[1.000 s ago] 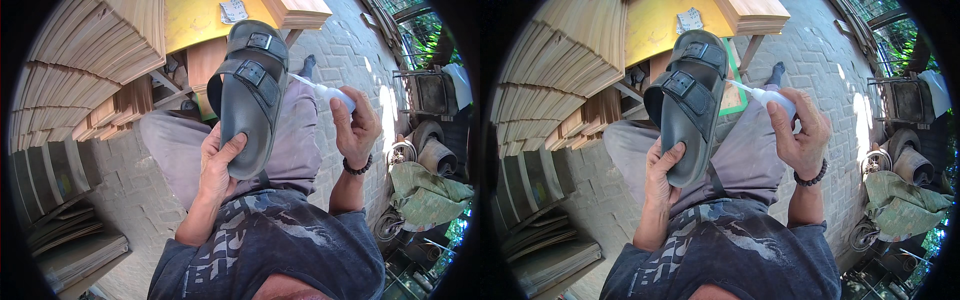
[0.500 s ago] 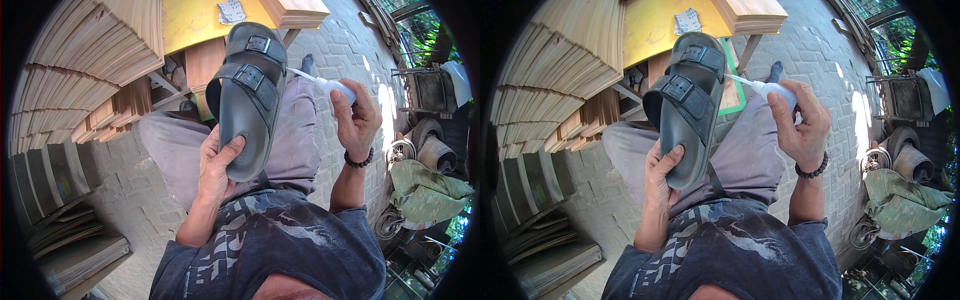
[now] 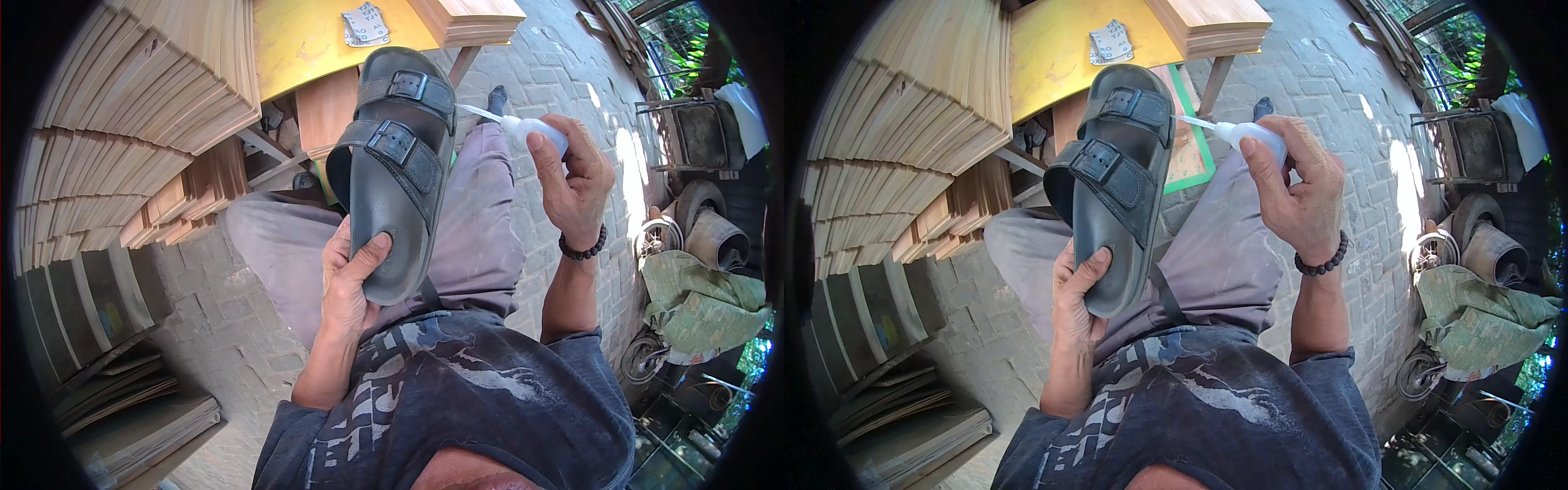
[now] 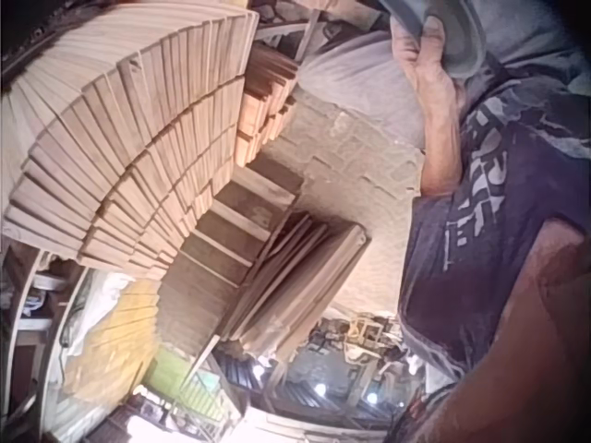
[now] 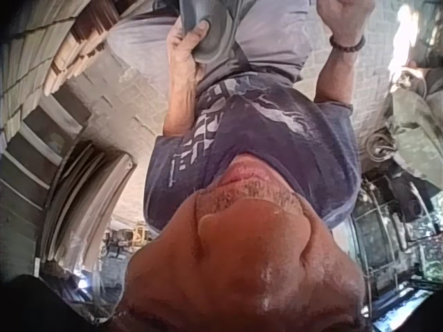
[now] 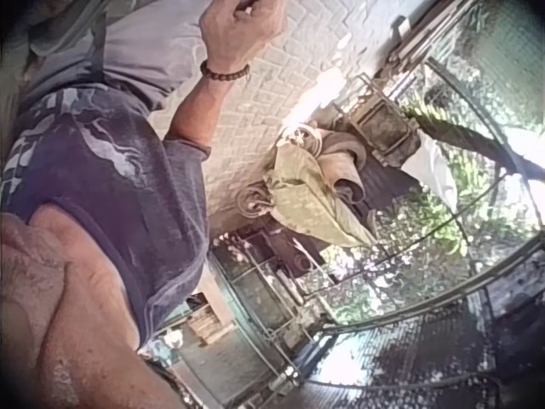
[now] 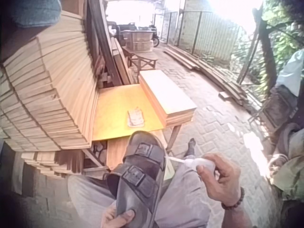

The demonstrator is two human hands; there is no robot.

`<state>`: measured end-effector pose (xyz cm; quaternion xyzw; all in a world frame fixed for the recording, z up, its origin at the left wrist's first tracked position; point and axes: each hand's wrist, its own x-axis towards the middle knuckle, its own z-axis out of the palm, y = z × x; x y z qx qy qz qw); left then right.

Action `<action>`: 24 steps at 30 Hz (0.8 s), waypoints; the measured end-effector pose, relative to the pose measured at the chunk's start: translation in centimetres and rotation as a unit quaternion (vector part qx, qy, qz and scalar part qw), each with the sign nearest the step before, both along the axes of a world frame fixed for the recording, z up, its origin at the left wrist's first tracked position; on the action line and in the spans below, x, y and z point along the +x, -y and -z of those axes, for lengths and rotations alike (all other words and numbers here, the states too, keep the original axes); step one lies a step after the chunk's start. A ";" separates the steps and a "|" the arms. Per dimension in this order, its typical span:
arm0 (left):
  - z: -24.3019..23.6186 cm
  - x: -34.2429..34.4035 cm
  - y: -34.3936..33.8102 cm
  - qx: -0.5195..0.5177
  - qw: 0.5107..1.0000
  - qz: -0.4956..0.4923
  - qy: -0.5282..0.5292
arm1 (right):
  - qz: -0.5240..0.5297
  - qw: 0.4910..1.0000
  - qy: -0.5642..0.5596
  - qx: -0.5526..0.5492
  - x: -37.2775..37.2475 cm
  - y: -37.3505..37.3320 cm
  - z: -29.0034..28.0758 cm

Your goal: Applying glue to repair the sole and strap of a sandal.

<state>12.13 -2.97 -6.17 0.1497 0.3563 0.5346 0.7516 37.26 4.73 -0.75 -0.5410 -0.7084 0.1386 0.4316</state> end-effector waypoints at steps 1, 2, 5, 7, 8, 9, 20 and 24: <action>0.1 0.0 0.0 0.001 1.000 -0.003 -0.002 | 0.000 1.000 0.004 -0.002 0.0 0.0 0.0; 0.0 0.1 0.0 0.003 1.000 -0.006 -0.005 | -0.001 1.000 0.003 -0.002 0.0 0.1 -0.1; -0.2 0.6 -0.3 -0.008 0.999 -0.033 -0.026 | -0.008 1.000 0.007 -0.003 -0.2 0.5 -0.1; -0.1 0.5 -0.3 -0.005 0.999 -0.030 -0.025 | 0.000 1.000 0.002 0.009 -0.2 0.8 0.1; 0.0 0.4 -0.3 -0.003 0.999 -0.028 -0.024 | 0.000 1.000 0.001 0.009 -0.2 1.0 0.1; 0.1 0.4 -0.3 -0.003 0.999 -0.027 -0.024 | -0.012 1.000 0.005 0.002 -0.2 1.2 0.1; 0.1 -0.1 -0.3 0.020 0.999 -0.003 -0.032 | 0.006 1.000 0.009 0.018 0.1 -0.4 0.1; -0.3 0.2 -0.3 0.014 0.999 -0.016 -0.048 | -0.008 0.999 0.026 0.035 0.3 -1.2 -0.2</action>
